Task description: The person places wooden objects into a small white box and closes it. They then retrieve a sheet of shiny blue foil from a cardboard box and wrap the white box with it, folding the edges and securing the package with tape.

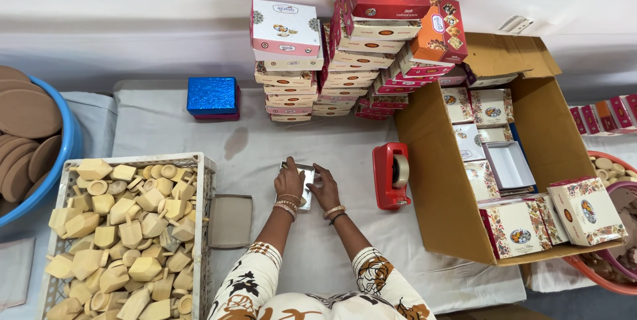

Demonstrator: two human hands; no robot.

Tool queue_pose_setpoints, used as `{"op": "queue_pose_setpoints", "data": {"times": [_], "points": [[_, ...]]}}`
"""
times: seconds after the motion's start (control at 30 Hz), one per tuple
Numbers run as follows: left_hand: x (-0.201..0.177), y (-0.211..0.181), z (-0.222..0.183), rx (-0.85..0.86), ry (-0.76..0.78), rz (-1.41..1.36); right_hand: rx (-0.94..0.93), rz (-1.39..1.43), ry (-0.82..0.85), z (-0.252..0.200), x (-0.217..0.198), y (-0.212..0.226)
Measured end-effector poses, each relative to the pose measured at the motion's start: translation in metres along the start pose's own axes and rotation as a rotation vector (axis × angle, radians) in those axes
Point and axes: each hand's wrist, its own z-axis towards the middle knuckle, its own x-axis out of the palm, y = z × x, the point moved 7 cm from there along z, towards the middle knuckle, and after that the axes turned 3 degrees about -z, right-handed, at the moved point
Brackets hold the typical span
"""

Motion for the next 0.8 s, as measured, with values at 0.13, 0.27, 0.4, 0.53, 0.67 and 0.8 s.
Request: {"op": "queue_pose_setpoints", "data": {"times": [0.13,0.27,0.4,0.53,0.67,0.8], "points": [[-0.019,-0.007,-0.003,-0.031,-0.016,-0.026,0.029,0.027,-0.002,0.002,0.004,-0.008],[-0.024,-0.006,-0.006,0.018,-0.016,0.014,0.066,0.014,-0.003,0.008,0.005,-0.008],[-0.047,-0.021,-0.012,0.22,0.005,0.057,0.057,-0.02,-0.041,0.018,0.0,-0.003],[-0.049,-0.02,-0.004,0.458,0.035,-0.004,0.036,-0.021,-0.042,0.022,-0.002,0.002],[-0.023,-0.012,0.016,0.591,0.117,0.093,0.115,0.022,-0.024,0.025,-0.003,-0.001],[-0.038,-0.02,0.018,0.705,0.065,0.024,0.105,0.023,-0.029,0.023,-0.004,-0.002]]}}
